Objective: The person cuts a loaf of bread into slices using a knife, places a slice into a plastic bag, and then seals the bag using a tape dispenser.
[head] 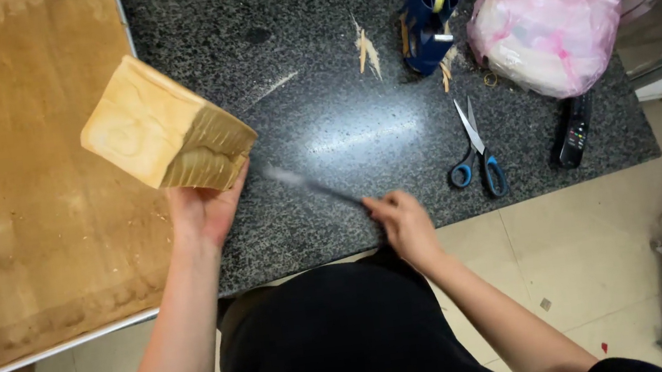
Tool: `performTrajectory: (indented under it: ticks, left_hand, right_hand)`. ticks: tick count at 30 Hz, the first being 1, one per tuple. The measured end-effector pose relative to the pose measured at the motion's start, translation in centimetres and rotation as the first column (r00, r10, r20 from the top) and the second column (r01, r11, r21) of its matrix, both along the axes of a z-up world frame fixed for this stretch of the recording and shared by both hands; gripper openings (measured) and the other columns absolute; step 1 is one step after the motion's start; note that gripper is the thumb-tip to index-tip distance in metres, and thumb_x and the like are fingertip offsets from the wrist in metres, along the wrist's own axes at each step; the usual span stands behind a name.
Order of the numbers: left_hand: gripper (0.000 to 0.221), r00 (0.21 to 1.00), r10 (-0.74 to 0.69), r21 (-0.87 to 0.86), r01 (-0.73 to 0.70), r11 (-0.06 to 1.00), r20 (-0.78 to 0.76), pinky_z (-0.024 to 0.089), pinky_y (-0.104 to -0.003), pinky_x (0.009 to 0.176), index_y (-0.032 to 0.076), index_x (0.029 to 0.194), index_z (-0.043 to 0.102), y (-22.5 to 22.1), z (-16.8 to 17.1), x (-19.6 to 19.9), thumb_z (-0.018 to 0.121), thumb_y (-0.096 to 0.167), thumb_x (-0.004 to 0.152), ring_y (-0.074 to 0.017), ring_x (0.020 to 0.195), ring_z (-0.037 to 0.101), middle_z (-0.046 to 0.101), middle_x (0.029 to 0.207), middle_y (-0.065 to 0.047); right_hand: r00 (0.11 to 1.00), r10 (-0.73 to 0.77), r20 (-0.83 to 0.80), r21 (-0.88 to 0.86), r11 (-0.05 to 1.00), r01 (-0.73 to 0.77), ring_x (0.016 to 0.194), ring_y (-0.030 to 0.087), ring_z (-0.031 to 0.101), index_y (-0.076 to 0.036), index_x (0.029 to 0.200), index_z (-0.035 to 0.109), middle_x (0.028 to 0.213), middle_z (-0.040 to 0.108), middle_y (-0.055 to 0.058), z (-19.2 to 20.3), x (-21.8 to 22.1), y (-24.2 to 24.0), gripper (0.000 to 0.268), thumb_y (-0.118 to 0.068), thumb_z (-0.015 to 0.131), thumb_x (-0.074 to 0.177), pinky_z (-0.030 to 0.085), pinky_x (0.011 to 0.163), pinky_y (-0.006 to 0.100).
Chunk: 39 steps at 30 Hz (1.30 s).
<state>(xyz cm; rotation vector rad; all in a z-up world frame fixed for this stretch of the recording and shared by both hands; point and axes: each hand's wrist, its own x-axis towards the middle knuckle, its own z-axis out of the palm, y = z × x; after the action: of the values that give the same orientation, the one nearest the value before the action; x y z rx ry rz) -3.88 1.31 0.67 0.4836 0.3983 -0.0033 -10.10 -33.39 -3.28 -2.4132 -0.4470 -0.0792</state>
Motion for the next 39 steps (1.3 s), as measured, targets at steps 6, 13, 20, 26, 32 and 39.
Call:
performTrajectory:
  ticks: [6, 13, 20, 26, 32, 39]
  left_hand:
    - [0.067, 1.000, -0.023, -0.008, 0.023, 1.000, 0.002, 0.046, -0.055, 0.117, 0.008, 0.152, 0.043, -0.7, -0.1, -0.2, 0.051, 0.052, 0.102, -0.0357, 0.140, 0.052, 0.050, 0.154, -0.015]
    - [0.065, 1.000, -0.018, -0.029, 0.018, 0.999, 0.008, 0.046, -0.055, 0.115, 0.007, 0.151, 0.043, 0.1, -0.2, -0.1, 0.052, 0.049, 0.102, -0.0368, 0.139, 0.052, 0.050, 0.153, -0.017]
    - [0.062, 1.000, 0.020, 0.011, -0.020, 1.000, 0.004, 0.044, -0.056, 0.118, 0.007, 0.152, 0.042, 1.6, 0.6, -0.3, 0.050, 0.044, 0.103, -0.0363, 0.142, 0.050, 0.049, 0.155, -0.016]
    - [0.061, 0.999, 0.043, 0.041, -0.042, 0.998, -0.007, 0.044, -0.057, 0.116, 0.006, 0.150, 0.044, 1.7, 1.1, -0.4, 0.050, 0.044, 0.102, -0.0364, 0.139, 0.051, 0.051, 0.152, -0.016]
    - [0.062, 0.998, 0.026, 0.030, -0.025, 0.999, -0.058, 0.044, -0.055, 0.115, 0.007, 0.150, 0.044, 0.4, 1.9, -0.8, 0.050, 0.046, 0.101, -0.0366, 0.138, 0.053, 0.052, 0.151, -0.016]
    - [0.066, 0.999, -0.047, 0.007, 0.048, 0.999, -0.023, 0.043, -0.056, 0.115, 0.006, 0.152, 0.042, -0.6, 1.3, 0.2, 0.052, 0.047, 0.101, -0.0371, 0.139, 0.050, 0.049, 0.153, -0.017]
  right_hand:
    - [0.958, -0.280, 0.061, -0.014, 0.960, 0.281, 0.083, 0.035, 0.063, -0.011, 0.119, 0.078, 0.090, 0.064, 0.019, -0.2, 5.1, -2.7, 0.031, -0.001, 0.069, 0.091, 0.051, 0.076, 0.043]
    - [0.898, -0.397, 0.189, 0.047, 0.917, 0.396, 0.087, 0.037, 0.061, -0.007, 0.121, 0.076, 0.094, 0.064, 0.020, -2.4, 9.7, -3.9, 0.028, -0.003, 0.068, 0.094, 0.049, 0.078, 0.044]
    - [0.990, -0.001, 0.139, 0.066, 0.998, -0.008, 0.090, 0.033, 0.063, -0.014, 0.115, 0.078, 0.092, 0.066, 0.014, 0.1, 5.1, 5.7, 0.027, -0.006, 0.065, 0.092, 0.050, 0.081, 0.044]
    - [0.998, 0.068, 0.013, 0.059, 0.996, -0.069, 0.088, 0.035, 0.063, -0.017, 0.124, 0.075, 0.092, 0.064, 0.015, -0.8, 7.8, 13.6, 0.034, -0.010, 0.063, 0.093, 0.051, 0.077, 0.046]
    - [0.989, -0.129, 0.071, -0.010, 0.991, 0.130, 0.089, 0.039, 0.063, -0.014, 0.128, 0.072, 0.095, 0.062, 0.021, -3.6, 13.8, 16.3, 0.036, -0.011, 0.054, 0.097, 0.053, 0.077, 0.049]
    - [0.869, -0.494, 0.020, -0.198, 0.850, 0.488, 0.089, 0.042, 0.066, -0.004, 0.099, 0.075, 0.094, 0.064, 0.024, -8.4, 18.4, 8.1, 0.038, -0.033, 0.055, 0.111, 0.054, 0.081, 0.051]
